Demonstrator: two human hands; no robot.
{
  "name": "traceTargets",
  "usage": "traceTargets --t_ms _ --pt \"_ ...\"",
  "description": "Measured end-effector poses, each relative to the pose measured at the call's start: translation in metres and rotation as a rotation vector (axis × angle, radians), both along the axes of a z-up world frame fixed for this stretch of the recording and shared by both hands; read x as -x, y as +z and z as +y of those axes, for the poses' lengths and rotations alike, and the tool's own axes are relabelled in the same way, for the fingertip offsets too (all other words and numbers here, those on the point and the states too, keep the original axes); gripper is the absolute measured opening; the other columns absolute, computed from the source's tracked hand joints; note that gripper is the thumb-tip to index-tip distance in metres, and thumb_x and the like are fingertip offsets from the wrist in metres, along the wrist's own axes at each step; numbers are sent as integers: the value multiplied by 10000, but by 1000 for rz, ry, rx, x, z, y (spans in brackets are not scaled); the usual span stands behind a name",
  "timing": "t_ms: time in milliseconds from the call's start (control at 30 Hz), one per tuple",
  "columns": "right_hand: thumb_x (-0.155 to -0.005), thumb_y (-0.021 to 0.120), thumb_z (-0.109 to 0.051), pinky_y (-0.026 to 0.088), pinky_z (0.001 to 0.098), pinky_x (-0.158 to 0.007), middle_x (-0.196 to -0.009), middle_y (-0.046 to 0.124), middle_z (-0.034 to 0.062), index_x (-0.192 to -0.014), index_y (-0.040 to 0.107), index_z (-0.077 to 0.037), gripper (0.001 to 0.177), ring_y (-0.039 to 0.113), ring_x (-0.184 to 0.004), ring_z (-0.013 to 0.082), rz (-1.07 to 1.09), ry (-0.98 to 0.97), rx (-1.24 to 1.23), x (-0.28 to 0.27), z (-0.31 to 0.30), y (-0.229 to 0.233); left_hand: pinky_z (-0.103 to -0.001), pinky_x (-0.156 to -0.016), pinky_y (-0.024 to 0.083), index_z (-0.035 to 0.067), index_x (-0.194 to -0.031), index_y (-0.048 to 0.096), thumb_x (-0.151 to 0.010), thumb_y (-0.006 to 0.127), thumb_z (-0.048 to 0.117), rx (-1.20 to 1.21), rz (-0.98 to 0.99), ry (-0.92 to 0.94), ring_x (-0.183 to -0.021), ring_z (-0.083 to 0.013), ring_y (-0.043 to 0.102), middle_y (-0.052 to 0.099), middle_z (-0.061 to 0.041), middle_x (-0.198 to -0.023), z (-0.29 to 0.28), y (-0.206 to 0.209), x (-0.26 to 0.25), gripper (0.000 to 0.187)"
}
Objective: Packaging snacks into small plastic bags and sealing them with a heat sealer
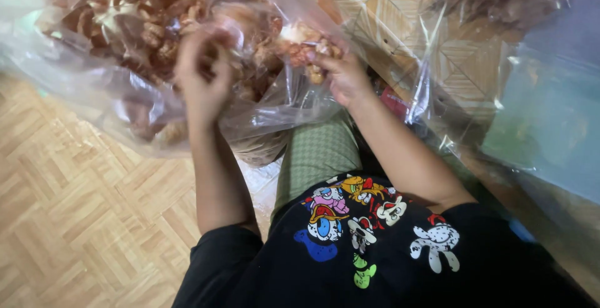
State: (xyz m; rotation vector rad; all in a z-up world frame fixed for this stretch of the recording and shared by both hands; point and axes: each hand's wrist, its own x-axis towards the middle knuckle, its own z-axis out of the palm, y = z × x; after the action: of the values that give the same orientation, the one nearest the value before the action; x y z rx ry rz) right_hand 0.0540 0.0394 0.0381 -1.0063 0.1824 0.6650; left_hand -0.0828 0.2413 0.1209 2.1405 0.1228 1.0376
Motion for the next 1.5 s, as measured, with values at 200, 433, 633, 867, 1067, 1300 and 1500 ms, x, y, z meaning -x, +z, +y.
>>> traceTargets --t_ms 200,433,633,867,1067,1300,1500 --pt "-672 837 -435 614 328 -773 -1174 635 203 -1250 546 15 789 679 -990 292 -69 374 -351 7 -4 21 -512 -1171 119 185 -813 689 -667 578 -75 -255 180 -195 -1210 -227 535 695 23 -1148 -31 -2 -6 319" --pt "-780 756 -16 615 421 -743 -1131 608 218 -1341 378 -128 686 675 -902 335 -37 364 -410 9 5 -11 -536 -1107 90 195 -816 627 -643 639 51 -273 211 -389 -1266 -252 466 652 67 -1096 -26 -26 -18 225" --pt "-724 783 -34 621 404 -864 -1482 328 245 -1341 436 -203 728 583 -1138 413 -443 370 -330 10 1 13 -726 -1099 323 141 -1461 245 -833 687 429 283 194 -430 -1385 -524 270 124 -247 -1566 -28 -28 -19 820" --pt "-754 747 45 642 315 -758 -1174 633 173 -1356 493 -53 661 697 -910 253 -234 430 -266 15 -7 -2 -576 -1041 424 22 -1493 -3 -935 573 384 351 624 -560 -1318 -499 385 57 -399 -1530 -20 -18 -31 880" --pt "-617 855 -117 649 281 -727 -1116 645 202 -1245 525 40 726 688 -941 267 48 142 -307 8 -7 24 -617 -1065 333 44 -1415 358 -930 601 188 84 936 342 -1251 -449 446 161 -184 -1556 4 -28 -51 561" --pt "-602 860 -220 610 524 -744 -1084 620 213 -1238 544 -59 728 648 -655 309 187 52 -336 2 -12 9 -570 -804 539 199 -1433 506 -828 510 -31 -332 842 503 -1291 -649 289 -143 -116 -1565 -6 -99 -32 648" --pt "-670 872 -272 618 446 -759 -1071 637 238 -1236 544 15 714 650 -967 450 96 252 -515 -2 -17 10 -291 -788 549 34 -1284 466 -865 515 33 401 301 76 -1000 -211 574 503 -159 -1319 8 -24 -4 422"
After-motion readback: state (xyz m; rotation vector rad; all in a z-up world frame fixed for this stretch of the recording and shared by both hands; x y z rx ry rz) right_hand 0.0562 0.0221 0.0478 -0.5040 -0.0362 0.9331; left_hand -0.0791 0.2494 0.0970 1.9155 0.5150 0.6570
